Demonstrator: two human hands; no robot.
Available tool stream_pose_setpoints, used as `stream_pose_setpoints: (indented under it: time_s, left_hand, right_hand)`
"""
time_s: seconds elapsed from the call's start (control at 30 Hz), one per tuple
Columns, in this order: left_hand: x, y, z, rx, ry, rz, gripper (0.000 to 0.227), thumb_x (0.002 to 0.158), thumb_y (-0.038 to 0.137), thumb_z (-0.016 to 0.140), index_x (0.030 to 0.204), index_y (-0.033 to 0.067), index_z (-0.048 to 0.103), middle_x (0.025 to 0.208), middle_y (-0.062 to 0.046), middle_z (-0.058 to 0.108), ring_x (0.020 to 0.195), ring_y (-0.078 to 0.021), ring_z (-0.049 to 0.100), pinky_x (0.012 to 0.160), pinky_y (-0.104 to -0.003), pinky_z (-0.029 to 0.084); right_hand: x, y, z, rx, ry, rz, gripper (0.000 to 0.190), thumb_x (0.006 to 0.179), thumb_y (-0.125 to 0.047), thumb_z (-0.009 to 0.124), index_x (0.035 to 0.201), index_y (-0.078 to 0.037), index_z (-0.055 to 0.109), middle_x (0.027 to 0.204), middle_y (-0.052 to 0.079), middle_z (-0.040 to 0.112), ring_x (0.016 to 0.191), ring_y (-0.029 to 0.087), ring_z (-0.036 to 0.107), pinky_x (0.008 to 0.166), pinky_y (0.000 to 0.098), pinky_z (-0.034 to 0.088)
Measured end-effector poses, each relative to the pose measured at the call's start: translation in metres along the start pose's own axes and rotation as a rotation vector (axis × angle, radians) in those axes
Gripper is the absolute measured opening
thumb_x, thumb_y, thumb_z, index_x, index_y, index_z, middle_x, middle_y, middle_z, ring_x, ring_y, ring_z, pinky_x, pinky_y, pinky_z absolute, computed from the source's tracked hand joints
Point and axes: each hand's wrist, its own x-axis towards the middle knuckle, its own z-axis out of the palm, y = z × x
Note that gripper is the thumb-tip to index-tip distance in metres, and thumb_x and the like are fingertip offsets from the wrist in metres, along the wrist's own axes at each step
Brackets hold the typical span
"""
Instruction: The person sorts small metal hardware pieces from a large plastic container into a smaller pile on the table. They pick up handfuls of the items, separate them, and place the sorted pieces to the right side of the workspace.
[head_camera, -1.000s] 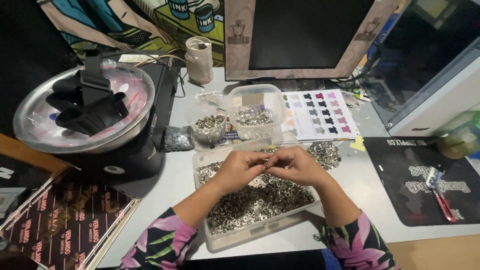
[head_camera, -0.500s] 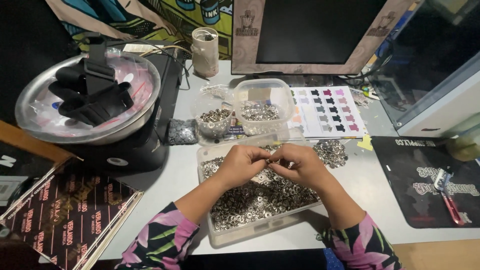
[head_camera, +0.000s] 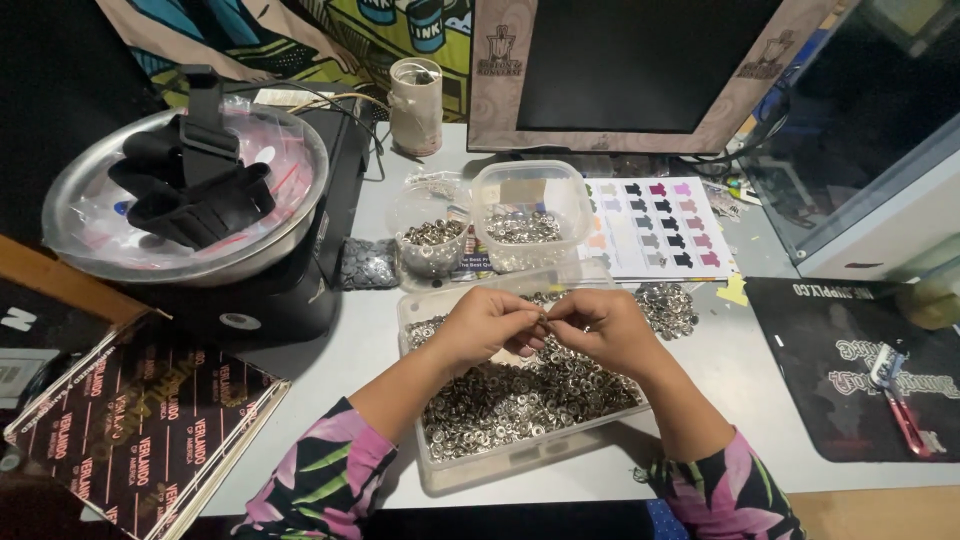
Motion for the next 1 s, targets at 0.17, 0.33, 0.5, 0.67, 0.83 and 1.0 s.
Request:
stream_pose_setpoints:
  time_s: [0.17,0.33,0.5,0.67,0.83,1.0]
  left_hand:
    - [-0.001,0.003,-0.002,-0.018,0.029,0.017,0.023,0.094,0.006,0.068,0.109,-0.0105,0.07,0.086,-0.023,0.077,0.076,-0.0268,0.078,0.062,-0.028,0.065]
    - [-0.003,0.005,-0.001,-0.031,0.05,0.03,0.021,0.093,0.006,0.069,0.105,-0.0109,0.071,0.085,-0.022,0.077,0.077,-0.0263,0.078,0.062,-0.027,0.065]
    - [-0.004,0.005,0.002,0.034,0.054,0.083,0.022,0.092,0.008,0.071,0.107,-0.0073,0.073,0.088,-0.018,0.078,0.081,-0.0217,0.077,0.068,-0.026,0.065]
    - [0.002,-0.003,0.002,0.056,0.061,0.169,0.02,0.09,0.004,0.073,0.107,-0.0053,0.075,0.088,-0.019,0.078,0.082,-0.0231,0.077,0.07,-0.03,0.066]
    - [0.0,-0.002,0.002,0.007,0.075,0.231,0.024,0.084,0.002,0.08,0.107,-0.0038,0.076,0.089,-0.018,0.078,0.083,-0.0207,0.076,0.071,-0.03,0.066]
    - [-0.001,-0.001,0.003,-0.058,0.047,0.282,0.024,0.083,-0.003,0.078,0.107,-0.0065,0.075,0.089,-0.019,0.077,0.083,-0.0198,0.074,0.075,-0.032,0.066]
  right_hand:
    - [0.001,-0.009,-0.002,0.167,0.008,0.069,0.019,0.074,0.004,0.08,0.092,-0.002,0.081,0.066,0.012,0.077,0.061,0.014,0.068,0.061,0.0317,0.061]
    - [0.001,-0.008,-0.004,0.285,0.029,0.117,0.019,0.076,0.008,0.077,0.093,0.002,0.08,0.068,0.014,0.077,0.065,0.016,0.071,0.063,0.0317,0.062]
    - [0.0,-0.012,-0.002,0.309,0.049,0.098,0.022,0.078,0.012,0.075,0.099,0.006,0.077,0.074,0.019,0.078,0.068,0.018,0.072,0.063,0.0346,0.062]
    - [-0.002,-0.014,0.0,0.164,0.111,-0.007,0.025,0.076,0.01,0.076,0.1,0.001,0.079,0.076,0.015,0.079,0.068,0.02,0.075,0.063,0.035,0.063]
    - [-0.004,-0.013,0.007,-0.151,0.249,-0.265,0.022,0.081,-0.005,0.078,0.094,-0.021,0.083,0.08,-0.004,0.08,0.073,0.015,0.076,0.068,0.0273,0.06]
    - [-0.005,-0.019,0.008,-0.216,0.378,-0.552,0.014,0.084,-0.001,0.076,0.087,-0.015,0.078,0.086,0.001,0.081,0.076,0.024,0.076,0.068,0.0339,0.06]
